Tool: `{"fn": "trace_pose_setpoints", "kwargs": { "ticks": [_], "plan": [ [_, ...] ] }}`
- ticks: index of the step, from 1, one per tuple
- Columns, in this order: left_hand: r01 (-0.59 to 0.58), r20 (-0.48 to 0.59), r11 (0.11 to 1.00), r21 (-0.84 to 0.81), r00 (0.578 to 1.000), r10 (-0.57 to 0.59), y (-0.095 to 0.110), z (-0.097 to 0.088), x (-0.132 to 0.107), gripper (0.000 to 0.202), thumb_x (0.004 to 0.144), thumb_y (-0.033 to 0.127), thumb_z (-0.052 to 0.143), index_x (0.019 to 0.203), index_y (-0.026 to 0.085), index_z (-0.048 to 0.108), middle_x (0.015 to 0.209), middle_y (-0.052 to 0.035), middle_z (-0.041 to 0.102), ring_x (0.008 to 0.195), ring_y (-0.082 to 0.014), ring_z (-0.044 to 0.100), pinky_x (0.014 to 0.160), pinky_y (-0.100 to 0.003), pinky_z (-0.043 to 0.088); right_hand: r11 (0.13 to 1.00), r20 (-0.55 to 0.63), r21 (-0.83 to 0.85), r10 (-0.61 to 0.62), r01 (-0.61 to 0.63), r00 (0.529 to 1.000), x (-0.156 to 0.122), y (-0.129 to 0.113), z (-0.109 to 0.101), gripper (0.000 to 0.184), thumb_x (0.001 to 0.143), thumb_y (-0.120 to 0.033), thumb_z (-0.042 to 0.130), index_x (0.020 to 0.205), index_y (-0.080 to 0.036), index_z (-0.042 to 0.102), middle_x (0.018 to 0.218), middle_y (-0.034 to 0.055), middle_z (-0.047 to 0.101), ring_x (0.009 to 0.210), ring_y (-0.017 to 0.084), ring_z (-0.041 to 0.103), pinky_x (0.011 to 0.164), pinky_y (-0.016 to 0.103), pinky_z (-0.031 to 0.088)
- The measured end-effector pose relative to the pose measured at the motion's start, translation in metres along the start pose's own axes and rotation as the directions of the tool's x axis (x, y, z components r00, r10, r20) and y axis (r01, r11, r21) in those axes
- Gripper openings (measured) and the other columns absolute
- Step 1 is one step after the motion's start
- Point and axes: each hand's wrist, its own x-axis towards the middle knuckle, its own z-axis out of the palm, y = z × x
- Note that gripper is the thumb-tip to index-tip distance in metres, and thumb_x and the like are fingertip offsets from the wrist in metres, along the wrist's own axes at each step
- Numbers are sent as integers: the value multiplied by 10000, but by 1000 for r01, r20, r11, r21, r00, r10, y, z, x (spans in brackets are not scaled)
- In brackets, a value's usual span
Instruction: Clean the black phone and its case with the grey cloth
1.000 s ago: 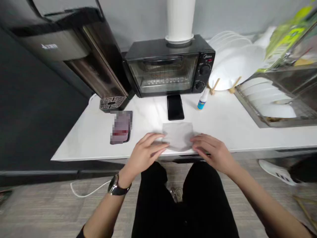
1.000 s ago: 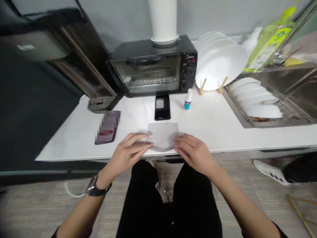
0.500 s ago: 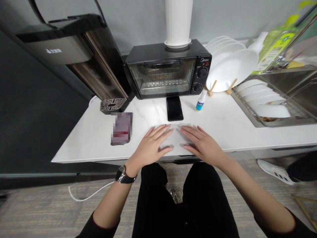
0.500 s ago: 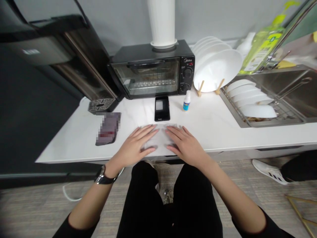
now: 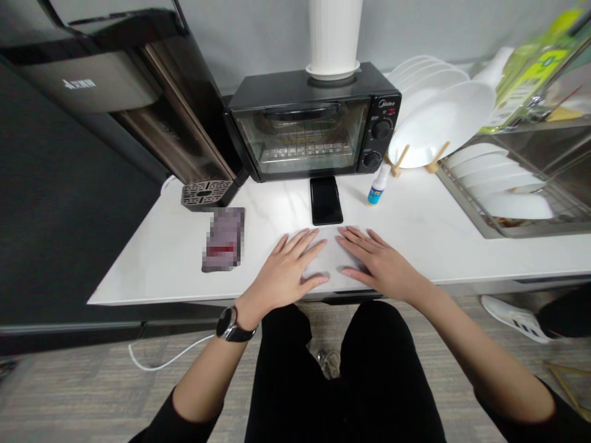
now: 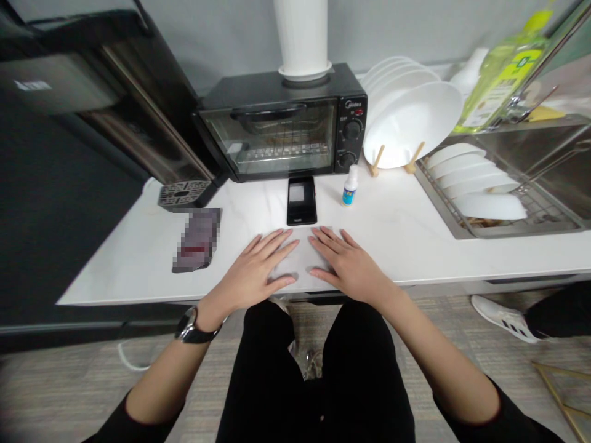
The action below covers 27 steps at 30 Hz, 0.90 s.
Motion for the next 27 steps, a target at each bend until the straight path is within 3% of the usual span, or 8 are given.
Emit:
{"fn": "trace_pose_setpoints", "kwargs": {
  "ticks": [8,16,21,27],
  "plan": [
    [-6,39,1000,11,999,6,-6,-1,-5,798,1023,702,504,1687,305,308,1786,-73,257,1655,-329,256,1321,-679,249,1000,-1,29,0,0,1000,-4,3,-3,698,1054,-525,575,1677,-313,344,1726,80,393,1615,303,349,1305,658,314],
    [-14,49,1000,6,999,13,-7,-3,-4,789,1037,689,487,1693,295,297,1788,-87,240,1656,-316,257,1332,-655,237,1000,14,19,-25,25,1000,-3,5,-8,661,1067,-519,552,1662,-295,372,1724,89,401,1601,296,383,1308,672,290],
    [-68,31,998,-8,997,68,-12,-6,-6,784,1049,653,500,1710,324,237,1790,-73,234,1652,-290,275,1351,-614,220,998,2,46,-37,37,999,-5,7,-12,669,1062,-484,577,1675,-377,329,1724,42,399,1602,293,377,1321,684,252],
    [-61,47,998,-17,997,62,-18,-4,-7,793,1025,657,555,1697,340,278,1792,-70,232,1650,-306,276,1348,-619,220,999,51,32,-29,27,998,-7,12,-10,738,1050,-524,589,1696,-349,277,1715,76,402,1604,304,364,1309,690,263]
  ]
}}
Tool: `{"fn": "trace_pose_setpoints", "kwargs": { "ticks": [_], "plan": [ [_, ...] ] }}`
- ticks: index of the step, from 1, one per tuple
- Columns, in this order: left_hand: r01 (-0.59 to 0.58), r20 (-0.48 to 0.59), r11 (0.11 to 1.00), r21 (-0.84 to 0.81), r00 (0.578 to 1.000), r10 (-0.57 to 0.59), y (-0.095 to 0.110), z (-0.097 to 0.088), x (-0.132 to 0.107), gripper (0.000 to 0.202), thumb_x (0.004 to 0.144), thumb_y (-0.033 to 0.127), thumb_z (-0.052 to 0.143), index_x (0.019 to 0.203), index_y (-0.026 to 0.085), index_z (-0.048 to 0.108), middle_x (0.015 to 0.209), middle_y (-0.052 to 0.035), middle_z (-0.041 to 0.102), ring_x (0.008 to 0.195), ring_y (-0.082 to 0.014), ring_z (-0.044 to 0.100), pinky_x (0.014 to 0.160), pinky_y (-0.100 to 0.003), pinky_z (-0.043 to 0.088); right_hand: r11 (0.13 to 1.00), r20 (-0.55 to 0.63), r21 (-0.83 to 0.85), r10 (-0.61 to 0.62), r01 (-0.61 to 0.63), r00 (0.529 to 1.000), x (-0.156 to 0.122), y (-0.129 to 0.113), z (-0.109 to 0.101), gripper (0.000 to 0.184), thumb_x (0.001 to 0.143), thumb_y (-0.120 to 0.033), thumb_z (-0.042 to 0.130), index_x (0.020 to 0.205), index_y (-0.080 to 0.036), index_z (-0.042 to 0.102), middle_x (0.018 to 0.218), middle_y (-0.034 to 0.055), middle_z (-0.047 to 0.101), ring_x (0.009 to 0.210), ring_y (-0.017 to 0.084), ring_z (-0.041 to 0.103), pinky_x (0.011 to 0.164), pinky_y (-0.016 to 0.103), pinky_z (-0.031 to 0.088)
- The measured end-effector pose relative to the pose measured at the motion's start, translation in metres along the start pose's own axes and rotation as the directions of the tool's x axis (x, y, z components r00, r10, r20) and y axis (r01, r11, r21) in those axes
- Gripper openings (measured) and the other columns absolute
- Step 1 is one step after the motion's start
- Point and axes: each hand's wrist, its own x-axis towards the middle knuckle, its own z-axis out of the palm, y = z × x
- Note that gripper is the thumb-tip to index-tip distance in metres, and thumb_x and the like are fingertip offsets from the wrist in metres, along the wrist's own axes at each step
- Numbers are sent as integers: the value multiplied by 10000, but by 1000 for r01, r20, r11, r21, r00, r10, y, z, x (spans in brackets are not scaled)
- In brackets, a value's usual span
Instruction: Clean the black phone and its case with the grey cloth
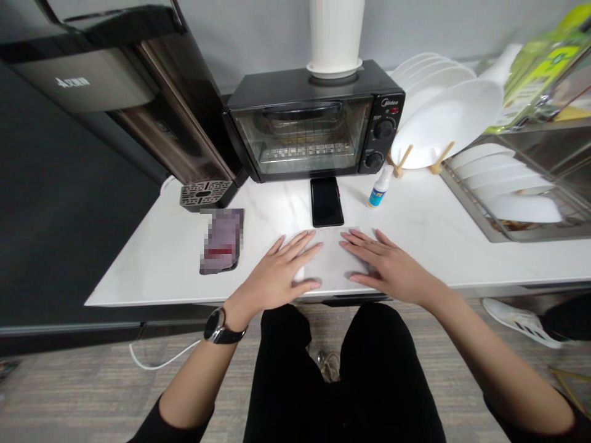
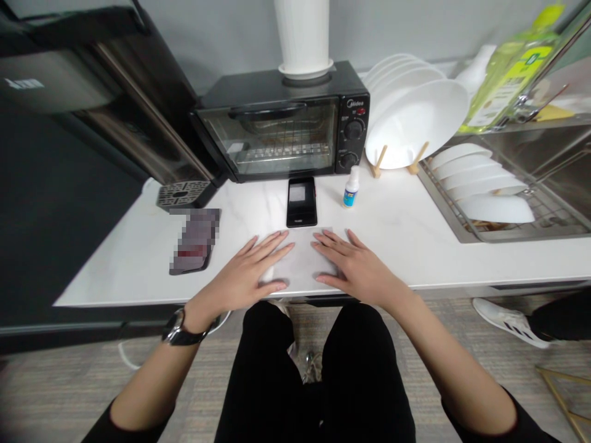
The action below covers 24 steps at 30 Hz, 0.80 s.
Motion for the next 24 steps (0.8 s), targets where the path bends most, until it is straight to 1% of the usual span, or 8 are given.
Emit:
{"fn": "trace_pose_setpoints", "kwargs": {
  "ticks": [5,10,13,15,17,20,22,24],
  "plan": [
    [-33,-33,999,-5,999,33,3,-4,2,789,1045,640,524,1714,350,220,1794,-55,222,1653,-290,270,1357,-605,209,999,-28,36,-35,36,999,3,-2,0,760,1046,-523,596,1702,-384,237,1744,41,344,1620,298,327,1321,674,252],
    [-59,-3,998,24,998,59,7,-5,8,748,1067,634,480,1708,331,243,1788,-43,242,1657,-262,259,1362,-574,197,997,-36,-7,-82,82,996,9,-8,8,762,1078,-508,534,1718,-340,158,1738,83,339,1608,276,356,1323,651,270],
    [-62,25,998,11,998,61,9,-2,10,816,1052,675,473,1724,315,182,1788,-54,234,1665,-265,232,1366,-557,178,993,-40,-37,-113,112,993,13,-13,13,780,1083,-493,526,1723,-318,116,1745,94,314,1623,275,319,1329,638,273],
    [-57,41,998,1,998,57,9,-1,10,851,1045,701,457,1731,304,148,1790,-63,223,1667,-265,223,1369,-551,164,991,-26,-56,-125,123,992,14,-14,15,792,1087,-504,510,1726,-298,90,1737,109,328,1624,275,318,1326,636,283],
    [-42,48,999,0,998,42,9,0,9,855,1045,716,437,1731,298,144,1791,-66,214,1668,-261,220,1370,-548,155,992,-13,-75,-102,101,995,13,-13,16,780,1092,-524,488,1727,-306,91,1734,103,342,1624,278,319,1322,644,288],
    [-21,46,1000,1,999,21,7,1,8,851,1038,723,447,1728,317,159,1792,-59,218,1667,-267,225,1366,-556,169,994,-12,-102,-31,30,999,10,-10,17,768,1078,-571,494,1722,-359,133,1750,71,322,1630,300,307,1315,676,274],
    [-24,38,1000,3,999,24,6,0,7,852,1029,722,472,1725,336,169,1791,-58,224,1664,-280,236,1361,-569,183,993,-19,-114,1,-3,1000,7,-8,17,783,1059,-606,516,1719,-370,165,1757,74,312,1629,317,310,1307,691,274],
    [-38,18,999,16,999,38,7,-1,5,874,1013,731,498,1724,341,173,1796,-68,207,1662,-299,240,1358,-589,186,994,-44,-109,14,-19,999,4,-10,14,795,1040,-628,539,1713,-354,216,1763,92,304,1632,331,306,1301,694,285]
  ]
}}
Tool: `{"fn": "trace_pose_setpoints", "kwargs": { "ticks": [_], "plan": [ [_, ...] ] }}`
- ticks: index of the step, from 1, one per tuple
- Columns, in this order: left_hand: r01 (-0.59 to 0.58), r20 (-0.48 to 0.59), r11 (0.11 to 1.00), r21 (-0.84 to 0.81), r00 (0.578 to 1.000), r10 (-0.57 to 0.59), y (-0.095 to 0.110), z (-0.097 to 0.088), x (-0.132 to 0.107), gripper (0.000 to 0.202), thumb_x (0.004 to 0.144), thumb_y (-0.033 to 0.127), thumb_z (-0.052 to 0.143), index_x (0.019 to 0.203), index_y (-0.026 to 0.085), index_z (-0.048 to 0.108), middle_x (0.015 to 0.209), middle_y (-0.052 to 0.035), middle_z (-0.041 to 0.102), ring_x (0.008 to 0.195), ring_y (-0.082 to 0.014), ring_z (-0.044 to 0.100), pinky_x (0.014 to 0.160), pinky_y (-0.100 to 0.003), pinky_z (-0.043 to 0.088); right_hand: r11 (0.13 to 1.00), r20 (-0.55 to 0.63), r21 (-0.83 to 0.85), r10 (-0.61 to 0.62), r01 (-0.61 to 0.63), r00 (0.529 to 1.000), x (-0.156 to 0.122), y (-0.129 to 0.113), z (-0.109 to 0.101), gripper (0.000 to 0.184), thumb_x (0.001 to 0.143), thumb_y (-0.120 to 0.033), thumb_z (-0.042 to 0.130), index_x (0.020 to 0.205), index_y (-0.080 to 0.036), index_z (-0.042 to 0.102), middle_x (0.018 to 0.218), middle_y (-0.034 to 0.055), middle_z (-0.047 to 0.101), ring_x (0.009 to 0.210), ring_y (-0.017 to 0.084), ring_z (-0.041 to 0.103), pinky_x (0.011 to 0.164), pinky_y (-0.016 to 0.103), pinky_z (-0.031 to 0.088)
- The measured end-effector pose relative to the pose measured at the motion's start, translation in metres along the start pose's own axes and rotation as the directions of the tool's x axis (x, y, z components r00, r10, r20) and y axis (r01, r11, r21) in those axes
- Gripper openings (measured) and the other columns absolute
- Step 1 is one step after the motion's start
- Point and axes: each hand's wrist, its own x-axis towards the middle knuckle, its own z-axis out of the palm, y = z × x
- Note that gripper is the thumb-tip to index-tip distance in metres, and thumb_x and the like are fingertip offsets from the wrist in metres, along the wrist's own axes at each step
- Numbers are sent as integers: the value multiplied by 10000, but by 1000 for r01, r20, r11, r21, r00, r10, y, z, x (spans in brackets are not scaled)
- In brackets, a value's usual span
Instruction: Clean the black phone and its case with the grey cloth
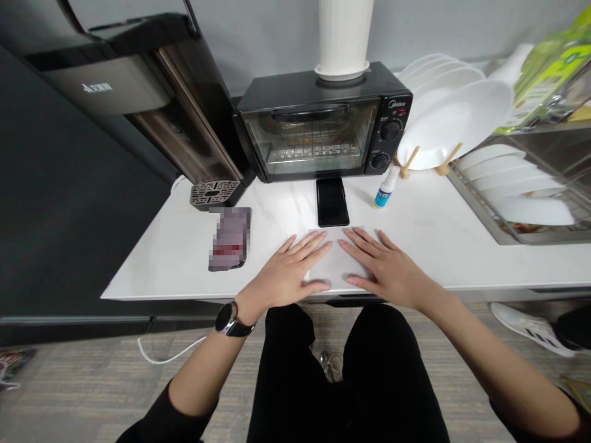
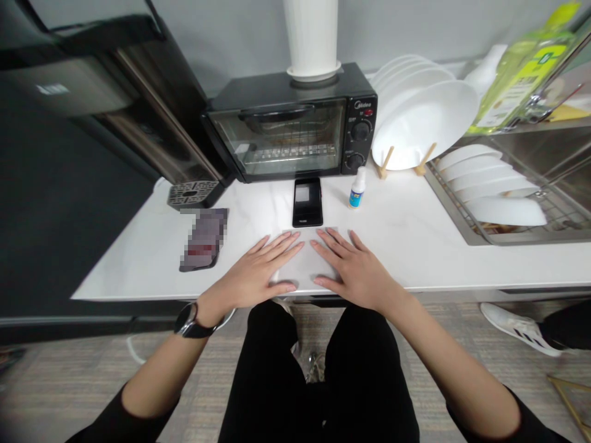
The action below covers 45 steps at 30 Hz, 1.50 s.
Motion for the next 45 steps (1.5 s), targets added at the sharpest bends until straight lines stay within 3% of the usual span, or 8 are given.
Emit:
{"fn": "trace_pose_setpoints", "kwargs": {
  "ticks": [5,9,11,17,22,30,38,45],
  "plan": [
    [-19,-62,999,44,998,22,2,-7,-8,822,1055,650,487,1727,318,151,1803,-77,178,1667,-293,223,1358,-592,197,973,-254,199,166,-117,953,-2,0,-15,483,1055,-517,560,1494,-316,564,1594,91,591,1516,324,519,1253,628,427],
    [44,-199,999,-2,979,-44,-11,-15,11,694,1079,554,506,1689,301,291,1762,-93,328,1627,-292,335,1331,-582,282,866,-599,404,494,-295,630,19,37,-15,469,997,-540,628,1376,-268,580,1389,145,679,1306,336,659,1124,587,531],
    [24,-310,995,-94,949,-52,-20,-19,37,601,1081,498,523,1633,290,407,1698,-94,450,1553,-278,461,1314,-538,334,850,-610,434,522,-299,597,41,63,-10,709,910,-609,703,1463,-223,482,1502,193,580,1336,363,621,1109,593,521],
    [-156,-609,930,-333,788,-87,-39,-22,143,537,1099,408,475,1611,280,376,1548,-129,578,1139,-197,699,1096,-393,526,936,-470,308,305,-171,828,113,90,-12,308,1030,-468,478,1112,-210,626,1022,95,726,926,269,679,863,413,554],
    [-71,-597,977,-200,799,-64,-49,-15,169,289,1107,401,476,1288,208,594,1226,-75,720,995,-193,711,922,-318,538,999,-413,-33,4,-19,911,138,89,-20,202,1006,-329,448,1045,-213,609,990,105,690,937,282,657,810,377,504],
    [-58,-542,996,-65,840,13,-52,-23,157,214,1119,382,441,1209,233,565,1067,-24,753,929,-202,745,790,-302,507,989,-363,-118,-130,93,923,139,89,-22,290,1058,-417,395,1049,-216,603,978,104,692,906,278,633,789,388,487],
    [-125,-639,987,-100,768,33,-47,-16,158,265,1130,387,377,1149,227,588,955,-11,762,785,-172,731,717,-286,477,989,-376,-145,-65,11,924,136,83,-19,549,1091,-566,303,1124,-180,691,931,102,770,813,251,671,676,342,392],
    [-219,-719,970,-104,691,79,-46,-16,157,263,1125,340,403,1084,229,637,899,5,749,740,-135,706,685,-260,455,988,-402,-102,64,-114,913,137,85,-16,793,1039,-763,226,894,-186,749,743,107,753,625,225,594,614,352,257]
  ]
}}
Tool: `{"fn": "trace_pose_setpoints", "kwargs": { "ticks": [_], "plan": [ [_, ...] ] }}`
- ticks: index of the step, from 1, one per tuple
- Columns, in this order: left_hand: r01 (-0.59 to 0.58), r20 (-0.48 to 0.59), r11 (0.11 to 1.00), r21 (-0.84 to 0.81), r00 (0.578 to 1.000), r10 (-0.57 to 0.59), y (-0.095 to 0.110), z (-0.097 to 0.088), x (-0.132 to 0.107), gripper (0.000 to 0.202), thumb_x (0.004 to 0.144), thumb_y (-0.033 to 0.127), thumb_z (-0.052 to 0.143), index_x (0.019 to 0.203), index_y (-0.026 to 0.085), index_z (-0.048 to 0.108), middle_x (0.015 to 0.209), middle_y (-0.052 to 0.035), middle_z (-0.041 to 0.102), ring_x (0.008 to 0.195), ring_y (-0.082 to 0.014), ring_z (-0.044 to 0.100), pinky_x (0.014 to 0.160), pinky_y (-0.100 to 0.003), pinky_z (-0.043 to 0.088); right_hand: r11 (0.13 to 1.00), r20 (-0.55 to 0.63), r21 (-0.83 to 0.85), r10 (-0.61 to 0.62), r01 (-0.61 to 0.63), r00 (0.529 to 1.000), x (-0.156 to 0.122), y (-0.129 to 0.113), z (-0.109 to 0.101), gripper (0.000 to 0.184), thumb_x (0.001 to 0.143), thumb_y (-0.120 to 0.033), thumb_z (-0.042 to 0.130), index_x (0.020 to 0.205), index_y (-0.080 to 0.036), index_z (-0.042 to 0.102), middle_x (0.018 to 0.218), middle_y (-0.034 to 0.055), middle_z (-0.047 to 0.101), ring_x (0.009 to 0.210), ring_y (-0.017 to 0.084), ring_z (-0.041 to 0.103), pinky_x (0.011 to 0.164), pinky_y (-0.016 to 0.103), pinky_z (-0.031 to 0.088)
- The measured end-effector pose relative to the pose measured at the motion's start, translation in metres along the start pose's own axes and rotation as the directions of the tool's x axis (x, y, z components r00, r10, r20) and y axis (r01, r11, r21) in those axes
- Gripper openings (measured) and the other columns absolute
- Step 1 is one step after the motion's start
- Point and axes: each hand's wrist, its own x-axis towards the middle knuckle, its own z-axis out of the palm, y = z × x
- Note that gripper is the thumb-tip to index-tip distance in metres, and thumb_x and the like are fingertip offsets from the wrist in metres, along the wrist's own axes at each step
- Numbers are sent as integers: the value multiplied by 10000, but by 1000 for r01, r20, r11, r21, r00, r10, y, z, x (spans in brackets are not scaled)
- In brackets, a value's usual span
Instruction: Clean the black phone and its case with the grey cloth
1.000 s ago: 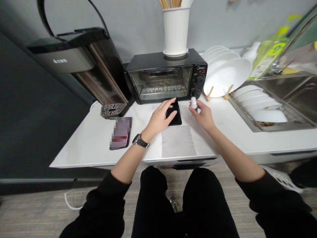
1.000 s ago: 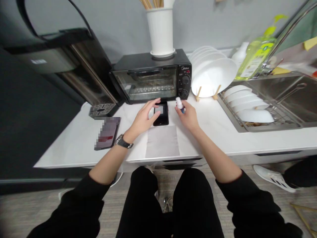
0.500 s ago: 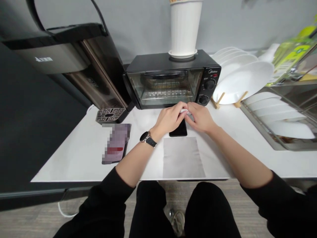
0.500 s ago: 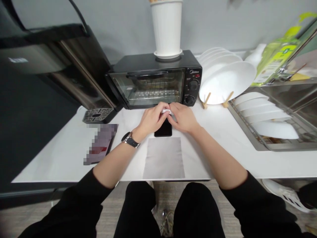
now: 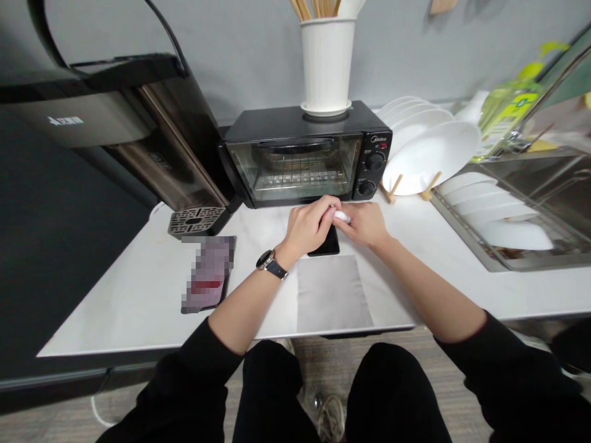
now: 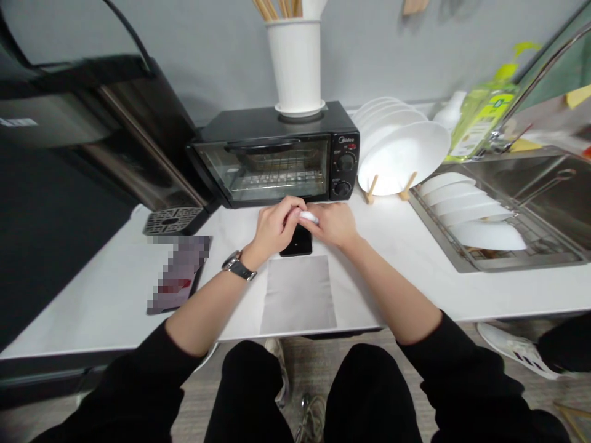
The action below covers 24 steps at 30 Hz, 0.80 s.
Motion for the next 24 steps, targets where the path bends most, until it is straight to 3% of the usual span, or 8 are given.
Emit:
{"fn": "trace_pose_setpoints", "kwargs": {
  "ticks": [4,7,10,13,16,20,22,24],
  "plan": [
    [-34,-37,999,-23,999,33,0,-1,-2,254,1129,370,420,1119,231,632,896,14,746,730,-126,701,678,-248,455,972,-23,229,55,-48,998,1,1,-3,750,969,-857,364,757,-205,667,661,50,666,603,181,536,618,327,269],
    [-17,-155,998,-61,988,7,-3,1,-4,259,1137,360,393,1147,230,618,903,11,733,738,-124,689,698,-245,467,869,-4,489,90,-76,996,1,0,-6,710,883,-891,528,663,-217,562,601,-7,557,577,143,471,612,307,289],
    [67,-259,994,-90,962,-88,-8,2,-6,279,1145,378,365,1184,228,598,858,15,695,726,-126,667,711,-250,474,597,132,784,104,-169,986,1,-2,-9,731,945,-874,420,631,-226,546,549,-17,515,533,135,451,576,302,317],
    [135,-270,988,-79,951,-152,-10,3,-6,309,1148,421,347,1199,228,583,841,13,680,736,-134,666,729,-262,482,262,330,909,23,-325,944,2,-4,-9,795,933,-921,295,583,-245,523,462,-23,456,444,134,404,491,302,302],
    [143,-252,987,-76,955,-158,-9,3,-6,310,1147,427,351,1200,225,581,856,7,692,751,-137,677,727,-264,482,126,418,905,-84,-407,904,5,-5,-8,792,895,-946,340,543,-255,496,428,-30,415,400,129,382,444,302,293],
    [145,-258,987,-73,953,-159,-10,4,-5,297,1146,417,362,1200,226,583,850,9,697,741,-136,674,710,-265,469,130,394,916,-118,-379,912,3,-6,-8,806,908,-944,317,534,-253,496,423,-31,407,397,130,384,442,305,282],
    [162,-256,985,-64,951,-173,-11,4,-5,307,1146,430,356,1206,230,582,860,6,702,749,-140,677,711,-270,470,229,351,920,-113,-319,930,-1,-8,-11,791,961,-881,342,527,-239,503,445,-25,433,433,126,401,479,302,286],
    [177,-255,983,-54,949,-185,-13,5,-5,323,1146,449,345,1213,236,578,863,6,702,755,-144,680,717,-276,474,393,327,885,-143,-250,934,-5,-12,-15,736,1014,-776,417,537,-223,509,491,-26,460,488,115,404,531,293,293]
  ]
}}
